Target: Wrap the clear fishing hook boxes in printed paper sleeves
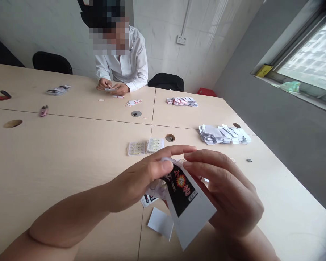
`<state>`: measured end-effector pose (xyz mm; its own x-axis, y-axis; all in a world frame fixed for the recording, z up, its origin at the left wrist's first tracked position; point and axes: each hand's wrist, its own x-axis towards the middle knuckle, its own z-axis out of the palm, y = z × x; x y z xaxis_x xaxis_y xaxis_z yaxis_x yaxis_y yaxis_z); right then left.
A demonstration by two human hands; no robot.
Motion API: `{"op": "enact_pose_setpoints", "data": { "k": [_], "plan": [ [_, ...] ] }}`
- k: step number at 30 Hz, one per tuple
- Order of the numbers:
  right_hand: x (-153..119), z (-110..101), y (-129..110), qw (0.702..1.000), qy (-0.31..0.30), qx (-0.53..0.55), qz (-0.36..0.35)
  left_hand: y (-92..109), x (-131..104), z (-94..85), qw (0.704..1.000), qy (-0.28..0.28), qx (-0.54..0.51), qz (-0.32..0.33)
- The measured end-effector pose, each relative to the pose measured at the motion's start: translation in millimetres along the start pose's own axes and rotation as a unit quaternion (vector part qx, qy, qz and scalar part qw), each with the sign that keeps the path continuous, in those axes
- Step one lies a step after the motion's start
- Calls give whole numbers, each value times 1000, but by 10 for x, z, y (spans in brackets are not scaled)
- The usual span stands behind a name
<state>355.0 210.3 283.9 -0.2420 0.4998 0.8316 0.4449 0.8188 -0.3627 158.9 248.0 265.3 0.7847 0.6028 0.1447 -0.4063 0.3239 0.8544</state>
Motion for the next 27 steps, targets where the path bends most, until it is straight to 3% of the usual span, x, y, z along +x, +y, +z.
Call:
{"op": "enact_pose_setpoints", "data": {
  "k": [7, 15, 27],
  "plan": [
    [-27, 51, 44, 999, 37, -11, 33, 19, -4, 22, 997, 49, 50, 36],
    [-17, 78, 37, 997, 35, -41, 48, 32, -17, 159, 976, 129, 147, 91],
    [-51, 82, 35, 997, 34, -46, 42, 38, -23, 202, 979, 111, 133, 106]
  ]
}}
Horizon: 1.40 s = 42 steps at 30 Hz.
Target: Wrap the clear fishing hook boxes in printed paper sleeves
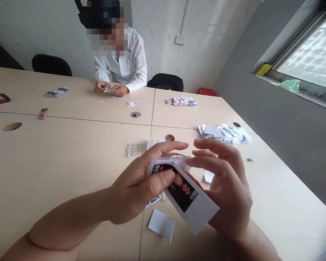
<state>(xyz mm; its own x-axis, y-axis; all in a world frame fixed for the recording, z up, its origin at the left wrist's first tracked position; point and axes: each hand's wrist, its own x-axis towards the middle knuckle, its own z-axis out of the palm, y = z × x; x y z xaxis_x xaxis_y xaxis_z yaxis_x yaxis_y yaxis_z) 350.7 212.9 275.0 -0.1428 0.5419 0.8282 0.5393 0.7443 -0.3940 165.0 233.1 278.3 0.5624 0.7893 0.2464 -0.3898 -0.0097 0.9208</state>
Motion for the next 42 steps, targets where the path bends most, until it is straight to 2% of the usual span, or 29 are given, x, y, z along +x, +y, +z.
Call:
{"op": "enact_pose_setpoints", "data": {
  "k": [8, 14, 18, 23, 28, 33, 42],
  "plan": [
    [2, 14, 5, 1000, 14, -8, 7, -15, 0, 10, 998, 30, 46, 12],
    [3, -11, 4, 1000, 1, 6, 11, -20, -5, -49, 995, -8, 99, 21],
    [22, -19, -7, 1000, 7, 0, -7, -10, 10, -59, 994, -34, 98, 23],
    [103, -28, -28, 999, 6, -19, -42, -8, 7, -59, 993, -26, 110, 19],
    [144, -59, -43, 997, 13, -34, -67, -24, -3, -68, 997, -7, 81, -1],
    [131, -87, -54, 996, 13, -59, -71, -30, 6, -71, 999, -13, 40, -24],
    [145, -129, -55, 996, -6, -31, -79, -37, 6, -65, 999, -8, 12, -40]
  ]
}}
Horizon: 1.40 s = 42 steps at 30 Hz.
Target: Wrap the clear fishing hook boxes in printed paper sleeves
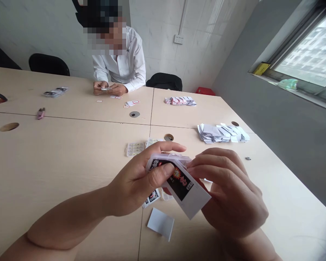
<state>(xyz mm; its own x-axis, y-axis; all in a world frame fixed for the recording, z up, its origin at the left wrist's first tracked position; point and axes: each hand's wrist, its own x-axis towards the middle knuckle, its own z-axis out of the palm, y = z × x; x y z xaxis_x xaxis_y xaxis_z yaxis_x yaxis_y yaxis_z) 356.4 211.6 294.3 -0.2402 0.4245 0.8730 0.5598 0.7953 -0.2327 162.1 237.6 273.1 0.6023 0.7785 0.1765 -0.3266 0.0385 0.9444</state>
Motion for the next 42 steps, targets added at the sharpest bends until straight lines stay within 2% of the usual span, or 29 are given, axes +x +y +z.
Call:
{"op": "enact_pose_setpoints", "data": {
  "k": [8, 15, 21, 26, 30, 36, 42],
  "plan": [
    [-26, -12, 11, 1000, 0, 6, 16, 35, 27, 7, 999, 21, 25, 2],
    [-29, -38, 21, 999, 11, 16, 40, 83, 47, 37, 999, 36, 1, -29],
    [-43, 1, 3, 996, 12, 56, 67, 75, 41, 32, 998, 52, 44, -9],
    [-103, 17, 19, 993, -15, 87, 80, 53, 40, 17, 997, 42, 56, 11],
    [-151, 16, 35, 991, -39, 93, 93, 47, 32, 12, 999, 26, 46, -1],
    [-143, -9, 13, 994, -46, 64, 73, 65, 33, 23, 997, 40, 60, -2],
    [-96, -34, 8, 996, -39, 44, 72, 83, 45, 25, 997, 29, 69, 6]
  ]
}}
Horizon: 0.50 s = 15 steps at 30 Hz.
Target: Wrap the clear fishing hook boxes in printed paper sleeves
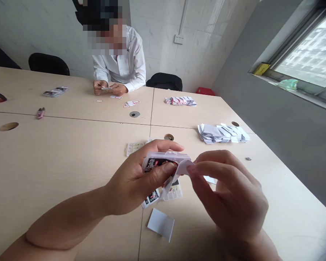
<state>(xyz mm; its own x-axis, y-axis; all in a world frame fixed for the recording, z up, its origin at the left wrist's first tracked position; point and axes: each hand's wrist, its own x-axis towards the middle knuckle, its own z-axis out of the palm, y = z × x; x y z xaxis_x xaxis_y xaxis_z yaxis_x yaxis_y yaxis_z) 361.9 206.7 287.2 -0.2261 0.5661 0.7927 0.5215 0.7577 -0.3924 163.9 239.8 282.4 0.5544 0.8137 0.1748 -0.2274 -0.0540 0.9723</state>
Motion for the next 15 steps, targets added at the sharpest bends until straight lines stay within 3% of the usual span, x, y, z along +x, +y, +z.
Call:
{"op": "enact_pose_setpoints", "data": {
  "k": [15],
  "plan": [
    [-14, -89, -10, 999, -22, 3, 36, -25, -17, -33, 1000, -7, 17, 24]
  ]
}}
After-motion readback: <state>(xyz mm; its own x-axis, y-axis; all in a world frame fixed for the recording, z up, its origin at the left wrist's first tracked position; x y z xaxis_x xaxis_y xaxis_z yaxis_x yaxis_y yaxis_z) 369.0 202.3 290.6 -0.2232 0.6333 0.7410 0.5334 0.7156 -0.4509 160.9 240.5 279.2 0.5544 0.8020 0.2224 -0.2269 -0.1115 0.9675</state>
